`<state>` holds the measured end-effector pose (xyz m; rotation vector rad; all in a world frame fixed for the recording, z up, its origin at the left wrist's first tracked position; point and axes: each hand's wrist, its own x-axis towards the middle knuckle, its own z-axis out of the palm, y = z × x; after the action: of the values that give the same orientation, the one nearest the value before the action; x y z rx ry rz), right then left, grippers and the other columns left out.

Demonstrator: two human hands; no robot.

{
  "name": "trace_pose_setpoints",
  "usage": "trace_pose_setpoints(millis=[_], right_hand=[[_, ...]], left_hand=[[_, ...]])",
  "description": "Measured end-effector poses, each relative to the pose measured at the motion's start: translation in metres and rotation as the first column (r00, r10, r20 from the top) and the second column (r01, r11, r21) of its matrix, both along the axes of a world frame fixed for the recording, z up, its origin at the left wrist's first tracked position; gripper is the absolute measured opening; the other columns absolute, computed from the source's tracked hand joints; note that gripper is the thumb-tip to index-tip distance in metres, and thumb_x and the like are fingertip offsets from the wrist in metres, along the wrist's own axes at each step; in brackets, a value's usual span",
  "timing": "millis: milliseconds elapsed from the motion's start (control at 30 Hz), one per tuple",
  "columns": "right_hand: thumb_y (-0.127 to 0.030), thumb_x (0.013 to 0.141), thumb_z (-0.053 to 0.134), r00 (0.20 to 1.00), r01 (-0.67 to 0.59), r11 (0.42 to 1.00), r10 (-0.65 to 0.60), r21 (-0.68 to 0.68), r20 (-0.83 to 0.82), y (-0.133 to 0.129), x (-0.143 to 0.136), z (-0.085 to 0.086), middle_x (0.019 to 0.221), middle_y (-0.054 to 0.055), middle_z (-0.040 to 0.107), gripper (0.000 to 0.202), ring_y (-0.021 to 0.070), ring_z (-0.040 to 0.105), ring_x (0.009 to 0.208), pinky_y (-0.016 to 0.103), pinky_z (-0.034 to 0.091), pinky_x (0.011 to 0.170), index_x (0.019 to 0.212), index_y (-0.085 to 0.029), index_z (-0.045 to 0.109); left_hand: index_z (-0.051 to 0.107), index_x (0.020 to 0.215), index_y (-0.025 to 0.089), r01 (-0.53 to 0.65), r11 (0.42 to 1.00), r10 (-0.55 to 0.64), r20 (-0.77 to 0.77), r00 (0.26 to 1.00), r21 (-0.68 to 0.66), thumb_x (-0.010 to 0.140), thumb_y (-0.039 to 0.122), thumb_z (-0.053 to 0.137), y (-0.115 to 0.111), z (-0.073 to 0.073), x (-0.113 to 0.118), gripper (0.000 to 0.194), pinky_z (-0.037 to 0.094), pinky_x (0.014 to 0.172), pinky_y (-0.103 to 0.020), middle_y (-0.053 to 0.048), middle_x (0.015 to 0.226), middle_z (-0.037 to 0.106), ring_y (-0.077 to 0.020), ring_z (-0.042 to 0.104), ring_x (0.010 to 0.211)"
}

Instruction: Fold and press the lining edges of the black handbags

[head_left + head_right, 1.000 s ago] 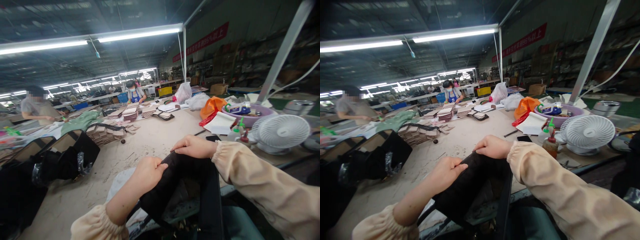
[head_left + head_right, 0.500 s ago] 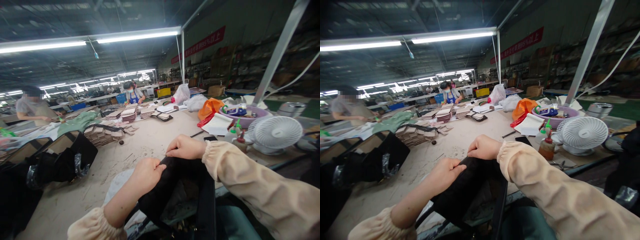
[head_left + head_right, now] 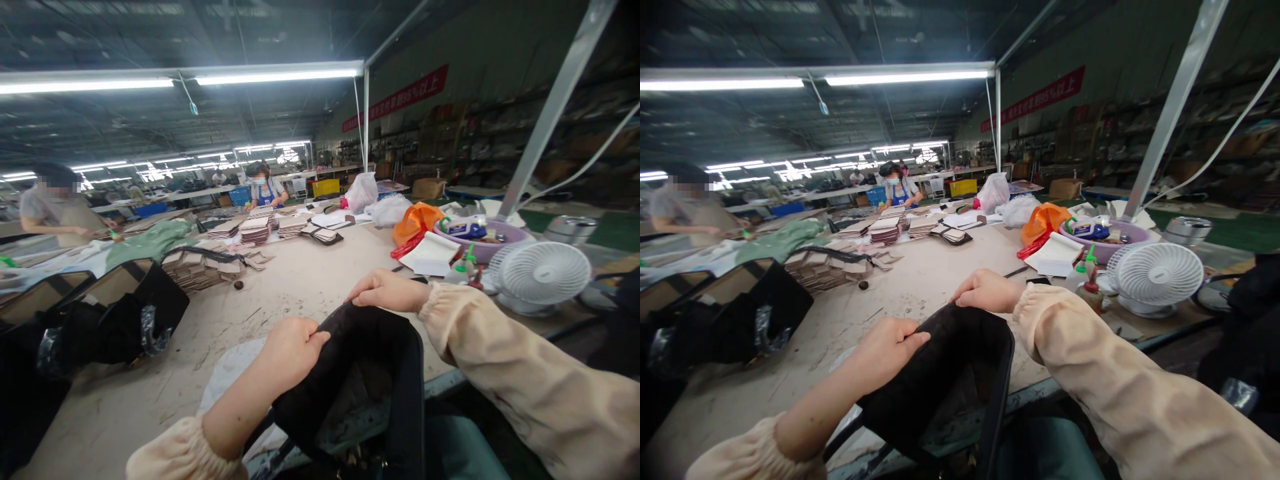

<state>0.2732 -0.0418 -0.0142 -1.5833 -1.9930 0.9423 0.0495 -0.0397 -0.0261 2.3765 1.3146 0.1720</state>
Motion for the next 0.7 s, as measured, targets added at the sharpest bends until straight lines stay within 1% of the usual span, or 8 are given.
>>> trace_pose_setpoints(millis=[133,233,333,467,500,567,633,700], right_hand=[[-0.032,0.077,0.055,0.995,-0.102,0.993,0.102,0.057,0.0,0.0,-0.006,-0.001,0.091,0.001,0.074,0.033,0.0176,0.066,0.085,0.021,0.047,0.077,0.099,-0.016,0.074],[-0.027,0.077,0.054,0.991,-0.137,0.985,0.136,0.101,0.021,0.004,-0.011,0.0,0.095,0.001,0.073,0.031,0.0165,0.066,0.09,0.02,0.046,0.083,0.098,-0.016,0.074],[-0.024,0.077,0.054,0.996,-0.08,0.994,0.082,0.08,-0.018,0.002,-0.005,-0.002,0.101,0.003,0.072,0.031,0.0164,0.064,0.097,0.021,0.044,0.091,0.101,-0.015,0.072],[-0.037,0.08,0.057,0.998,-0.004,0.995,0.011,0.1,-0.066,-0.02,0.009,-0.007,0.115,0.003,0.066,0.04,0.0191,0.059,0.108,0.026,0.039,0.1,0.114,-0.018,0.067],[-0.041,0.081,0.057,0.997,-0.004,0.994,0.012,0.105,-0.079,-0.027,0.011,-0.009,0.116,0.003,0.066,0.043,0.0198,0.06,0.107,0.027,0.04,0.098,0.117,-0.018,0.065],[-0.043,0.081,0.056,0.994,-0.018,0.997,0.027,0.08,-0.104,-0.04,0.012,-0.012,0.109,0.001,0.069,0.044,0.0204,0.063,0.098,0.028,0.047,0.088,0.117,-0.019,0.064],[-0.041,0.082,0.054,0.991,-0.024,0.998,0.031,0.058,-0.129,-0.048,0.01,-0.014,0.096,0.0,0.072,0.038,0.0196,0.065,0.087,0.027,0.049,0.078,0.11,-0.019,0.068],[-0.037,0.083,0.052,0.987,-0.017,0.997,0.029,0.077,-0.157,-0.05,0.008,-0.016,0.088,-0.001,0.072,0.033,0.019,0.064,0.083,0.026,0.048,0.076,0.103,-0.018,0.071]], left_hand=[[0.046,0.055,0.016,0.001,1.0,-0.001,0.01,1.0,0.003,0.083,0.032,0.046,0.0,-0.001,0.0,0.032,0.018,0.053,-0.026,0.0,0.053,0.051,-0.0108,0.043,0.052],[0.046,0.055,0.016,-0.004,1.0,0.004,0.013,1.0,0.006,0.083,0.032,0.046,0.0,-0.002,-0.001,0.033,0.018,0.053,-0.026,0.0,0.054,0.051,-0.0108,0.043,0.052],[0.045,0.055,0.016,-0.001,1.0,0.001,0.026,1.0,0.01,0.084,0.033,0.045,-0.001,-0.004,-0.002,0.033,0.017,0.053,-0.026,0.0,0.054,0.05,-0.011,0.043,0.053],[0.045,0.056,0.016,-0.02,1.0,0.02,0.034,0.999,-0.004,0.084,0.034,0.045,-0.001,-0.004,-0.004,0.033,0.019,0.052,-0.025,0.0,0.055,0.049,-0.0116,0.043,0.054],[0.046,0.056,0.017,-0.021,1.0,0.021,0.037,0.999,-0.011,0.084,0.035,0.044,-0.001,-0.004,-0.004,0.034,0.019,0.052,-0.025,0.0,0.055,0.049,-0.0119,0.044,0.054],[0.047,0.056,0.017,-0.012,1.0,0.013,0.05,0.999,-0.026,0.086,0.038,0.043,-0.002,-0.003,-0.005,0.036,0.021,0.051,-0.025,0.0,0.055,0.049,-0.0125,0.044,0.054],[0.049,0.056,0.017,-0.002,0.998,0.007,0.08,0.997,-0.063,0.087,0.043,0.042,-0.002,-0.001,-0.006,0.041,0.025,0.052,-0.024,0.0,0.055,0.051,-0.0136,0.046,0.055],[0.056,0.06,0.017,0.015,0.987,0.011,0.157,0.988,-0.159,0.087,0.049,0.042,-0.002,0.001,-0.008,0.044,0.031,0.054,-0.025,-0.002,0.06,0.058,-0.0158,0.051,0.06]])
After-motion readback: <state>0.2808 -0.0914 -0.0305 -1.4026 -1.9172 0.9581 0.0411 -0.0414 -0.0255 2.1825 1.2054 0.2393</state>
